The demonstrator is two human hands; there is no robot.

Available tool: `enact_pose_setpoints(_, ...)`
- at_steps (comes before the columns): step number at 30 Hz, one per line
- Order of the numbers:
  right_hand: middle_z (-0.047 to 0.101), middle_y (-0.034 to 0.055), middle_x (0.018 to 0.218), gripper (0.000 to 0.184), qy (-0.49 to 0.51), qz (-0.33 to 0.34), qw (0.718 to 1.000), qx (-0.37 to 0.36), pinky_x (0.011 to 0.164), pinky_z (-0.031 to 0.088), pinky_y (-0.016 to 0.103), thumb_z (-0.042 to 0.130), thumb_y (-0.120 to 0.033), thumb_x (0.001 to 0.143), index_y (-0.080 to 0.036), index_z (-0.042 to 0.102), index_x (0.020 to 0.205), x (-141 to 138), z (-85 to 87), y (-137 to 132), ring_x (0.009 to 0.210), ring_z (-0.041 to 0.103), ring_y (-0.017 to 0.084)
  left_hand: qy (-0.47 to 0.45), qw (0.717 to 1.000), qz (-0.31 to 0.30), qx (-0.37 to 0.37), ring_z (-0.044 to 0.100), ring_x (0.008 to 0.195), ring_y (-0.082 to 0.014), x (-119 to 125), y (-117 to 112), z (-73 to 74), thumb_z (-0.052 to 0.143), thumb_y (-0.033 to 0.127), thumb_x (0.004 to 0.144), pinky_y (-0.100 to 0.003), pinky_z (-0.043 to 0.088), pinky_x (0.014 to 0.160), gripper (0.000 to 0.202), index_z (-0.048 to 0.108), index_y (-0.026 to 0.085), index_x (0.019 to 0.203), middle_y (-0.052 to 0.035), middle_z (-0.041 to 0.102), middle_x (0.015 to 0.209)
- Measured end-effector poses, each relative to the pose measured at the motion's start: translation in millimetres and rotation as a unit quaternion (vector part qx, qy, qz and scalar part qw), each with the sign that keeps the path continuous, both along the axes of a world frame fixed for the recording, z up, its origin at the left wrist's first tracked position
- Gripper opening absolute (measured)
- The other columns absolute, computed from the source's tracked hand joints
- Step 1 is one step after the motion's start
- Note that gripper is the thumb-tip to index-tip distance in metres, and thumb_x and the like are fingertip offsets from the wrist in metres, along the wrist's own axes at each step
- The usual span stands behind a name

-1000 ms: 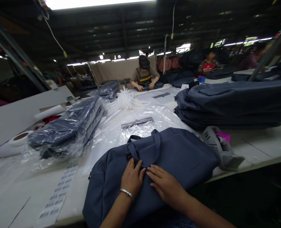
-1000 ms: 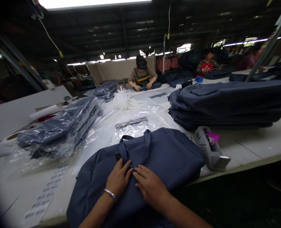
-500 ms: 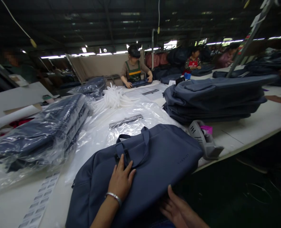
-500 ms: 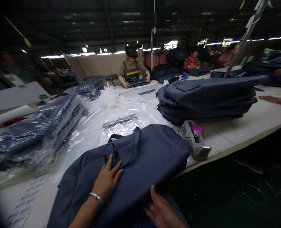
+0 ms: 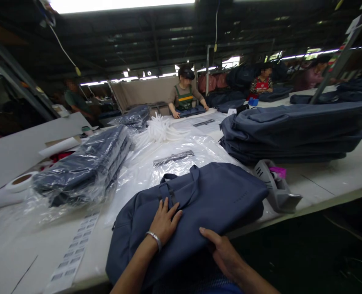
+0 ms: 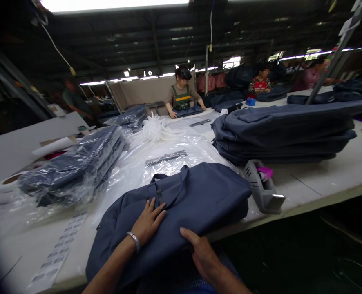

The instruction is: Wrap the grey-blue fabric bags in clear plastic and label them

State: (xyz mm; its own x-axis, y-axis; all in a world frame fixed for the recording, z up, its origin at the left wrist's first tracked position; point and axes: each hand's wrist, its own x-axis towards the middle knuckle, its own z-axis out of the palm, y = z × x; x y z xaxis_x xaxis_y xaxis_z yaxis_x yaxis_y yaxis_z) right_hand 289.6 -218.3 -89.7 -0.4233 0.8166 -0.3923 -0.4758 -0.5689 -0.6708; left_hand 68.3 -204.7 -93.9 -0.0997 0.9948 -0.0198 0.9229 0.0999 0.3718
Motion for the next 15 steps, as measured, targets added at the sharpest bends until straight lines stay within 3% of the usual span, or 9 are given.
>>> enact_pose_setpoints(2,0.073,0.0036,0.109,0.028,0.018,0.010,0.999,0.028,0.111,0.039,0.042,0.077,-0.030,0.069,-0.018,0.074,0.094,-5.3,9.5,9.1,0.115,0.060,0.028,-0.038,0.999,0.014,-0.011,0.021,0.144,-0.0320,-2.3,2.4,16.7,0.037,0.050,0.095,-0.055,0.027,0.114,0.050,0.051,0.028,0.137,-0.0117,0.034,0.154)
enact_pose_setpoints(5,0.075,0.0037,0.101,0.030,0.018,0.018,0.997,0.077,0.111,0.038,0.044,0.082,-0.028,0.062,-0.018,0.075,0.090,-10.5,37.1,24.4,0.113,0.061,0.028,-0.124,0.991,0.044,0.005,0.022,0.145,-0.0278,-2.1,-0.2,55.5,0.033,0.056,0.094,-0.051,0.023,0.117,0.056,0.046,0.028,0.141,-0.0090,0.033,0.155)
enact_pose_setpoints(9,0.074,0.0049,0.099,0.043,0.070,-0.017,0.976,0.208,0.099,0.049,0.046,0.085,-0.026,0.059,-0.019,0.073,0.099,-5.7,103.3,42.4,0.101,0.066,0.028,-0.293,0.950,0.045,0.101,0.025,0.145,-0.0222,21.3,-11.9,114.2,0.035,0.061,0.092,-0.044,0.014,0.121,0.061,0.044,0.028,0.142,-0.0022,0.035,0.154)
enact_pose_setpoints(12,0.075,0.0044,0.090,0.036,0.061,-0.022,0.945,0.320,0.081,0.057,0.042,0.086,-0.028,0.060,-0.019,0.074,0.092,3.4,161.9,52.3,0.085,0.069,0.027,-0.490,0.849,0.000,0.196,0.031,0.143,-0.0214,54.2,-11.5,144.9,0.037,0.059,0.093,-0.039,0.016,0.122,0.058,0.051,0.025,0.138,-0.0014,0.047,0.147)
enact_pose_setpoints(15,0.073,-0.0003,0.081,0.023,-0.011,0.040,0.876,0.480,0.069,0.057,0.031,0.080,-0.027,0.068,-0.019,0.073,0.089,8.0,210.8,55.9,0.074,0.068,0.020,-0.613,0.746,-0.027,0.259,0.047,0.132,-0.0239,82.4,3.5,152.7,0.032,0.056,0.095,-0.041,0.034,0.116,0.058,0.051,0.020,0.136,-0.0055,0.059,0.134)
